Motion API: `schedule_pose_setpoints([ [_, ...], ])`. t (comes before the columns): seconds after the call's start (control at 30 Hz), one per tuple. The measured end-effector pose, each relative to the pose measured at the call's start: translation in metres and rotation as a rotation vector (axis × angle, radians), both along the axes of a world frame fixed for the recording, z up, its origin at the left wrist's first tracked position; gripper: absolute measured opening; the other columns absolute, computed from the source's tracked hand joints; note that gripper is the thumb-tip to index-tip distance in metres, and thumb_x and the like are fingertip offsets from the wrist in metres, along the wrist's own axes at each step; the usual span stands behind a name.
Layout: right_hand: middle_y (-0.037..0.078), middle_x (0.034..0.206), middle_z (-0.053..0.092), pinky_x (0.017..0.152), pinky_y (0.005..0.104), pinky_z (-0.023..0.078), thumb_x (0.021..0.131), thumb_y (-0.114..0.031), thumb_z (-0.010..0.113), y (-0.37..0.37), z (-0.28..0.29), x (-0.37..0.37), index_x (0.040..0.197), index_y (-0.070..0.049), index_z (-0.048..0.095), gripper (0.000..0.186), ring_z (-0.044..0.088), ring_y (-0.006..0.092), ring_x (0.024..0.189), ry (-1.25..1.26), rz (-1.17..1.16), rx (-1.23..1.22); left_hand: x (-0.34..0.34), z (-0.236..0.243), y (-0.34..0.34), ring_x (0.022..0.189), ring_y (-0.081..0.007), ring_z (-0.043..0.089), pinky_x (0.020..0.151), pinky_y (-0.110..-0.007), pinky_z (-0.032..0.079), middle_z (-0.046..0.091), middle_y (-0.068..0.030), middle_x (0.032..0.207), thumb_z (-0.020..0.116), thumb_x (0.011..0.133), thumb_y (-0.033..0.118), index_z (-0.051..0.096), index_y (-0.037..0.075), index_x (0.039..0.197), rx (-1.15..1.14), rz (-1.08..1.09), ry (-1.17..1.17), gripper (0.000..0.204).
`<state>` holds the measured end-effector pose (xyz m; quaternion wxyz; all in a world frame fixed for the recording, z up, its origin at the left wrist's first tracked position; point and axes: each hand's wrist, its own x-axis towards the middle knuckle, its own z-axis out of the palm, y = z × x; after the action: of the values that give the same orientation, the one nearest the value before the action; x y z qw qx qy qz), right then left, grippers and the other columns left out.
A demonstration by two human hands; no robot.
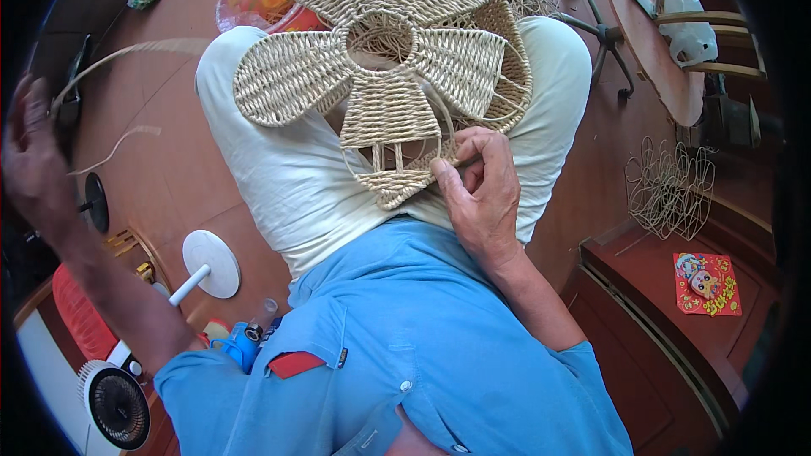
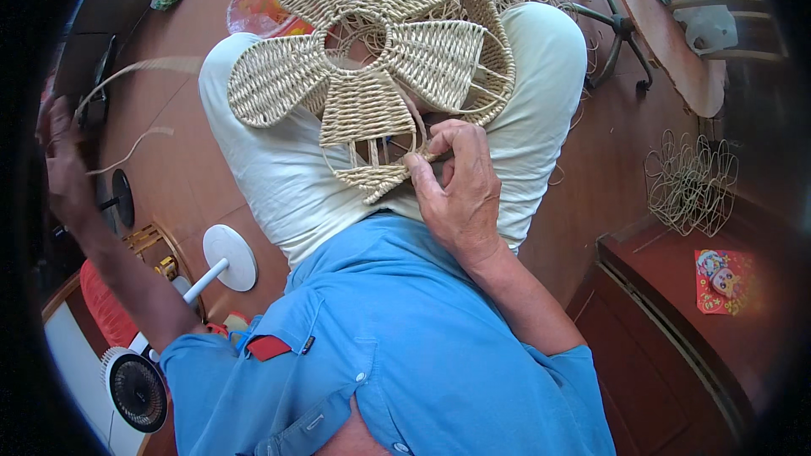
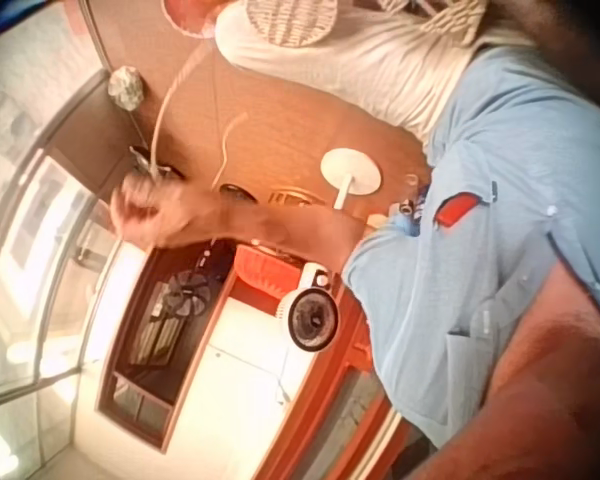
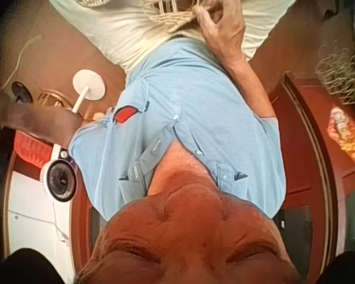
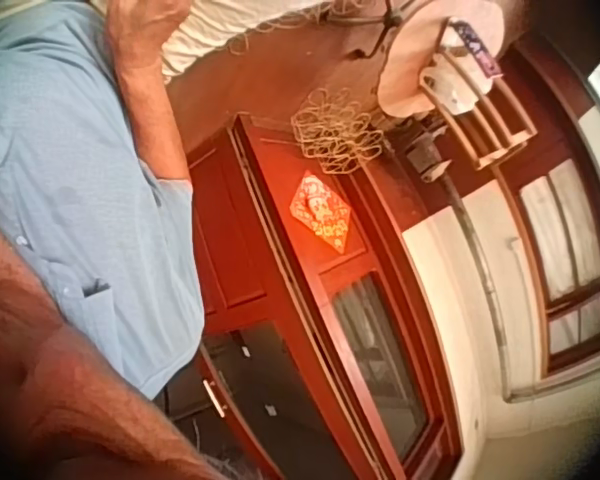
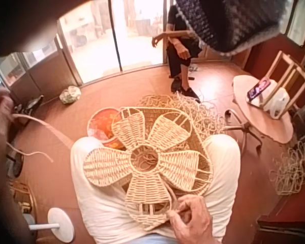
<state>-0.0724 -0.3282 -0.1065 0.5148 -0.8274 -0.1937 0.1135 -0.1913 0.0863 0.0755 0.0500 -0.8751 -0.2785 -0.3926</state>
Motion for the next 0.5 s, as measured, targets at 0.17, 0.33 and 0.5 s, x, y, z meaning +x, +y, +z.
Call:
schedule_pose_setpoints([
  [0.17,0.009,0.12,0.07,0.056,0.0279,0.045,0.092,-0.005,0.085,0.0,-0.006,-0.003,0.105,-0.005,0.071,0.019,0.048,0.0084,0.062,-0.051,-0.014,0.001,0.014,-0.095,-0.152,0.09,-0.0113,0.07,0.084,-0.029,0.056,0.077,-0.004,0.096,0.071,0.106,0.007,0.079,-0.001,0.11,-1.099,-0.663,0.218,0.011],
  [0.33,0.01,0.124,0.072,0.056,0.0273,0.047,0.094,-0.006,0.086,-0.004,-0.005,-0.004,0.104,-0.006,0.078,0.013,0.053,0.0079,0.062,-0.089,0.008,-0.018,0.028,-0.153,-0.225,0.101,-0.0162,0.078,0.087,-0.031,0.061,0.081,-0.0109,0.111,0.069,0.105,0.002,0.072,0.002,0.133,-1.391,-0.736,0.208,0.028],
  [0.5,0.014,0.127,0.073,0.069,0.0344,0.058,0.095,-0.007,0.084,-0.005,0.003,-0.001,0.107,-0.004,0.081,0.013,0.073,0.0182,0.08,-0.109,0.05,-0.089,0.036,-0.169,-0.236,0.105,-0.0228,0.08,0.091,-0.035,0.063,0.081,-0.0143,0.119,0.066,0.105,-0.004,0.061,0.007,0.153,-1.158,-0.813,0.195,0.049],
])
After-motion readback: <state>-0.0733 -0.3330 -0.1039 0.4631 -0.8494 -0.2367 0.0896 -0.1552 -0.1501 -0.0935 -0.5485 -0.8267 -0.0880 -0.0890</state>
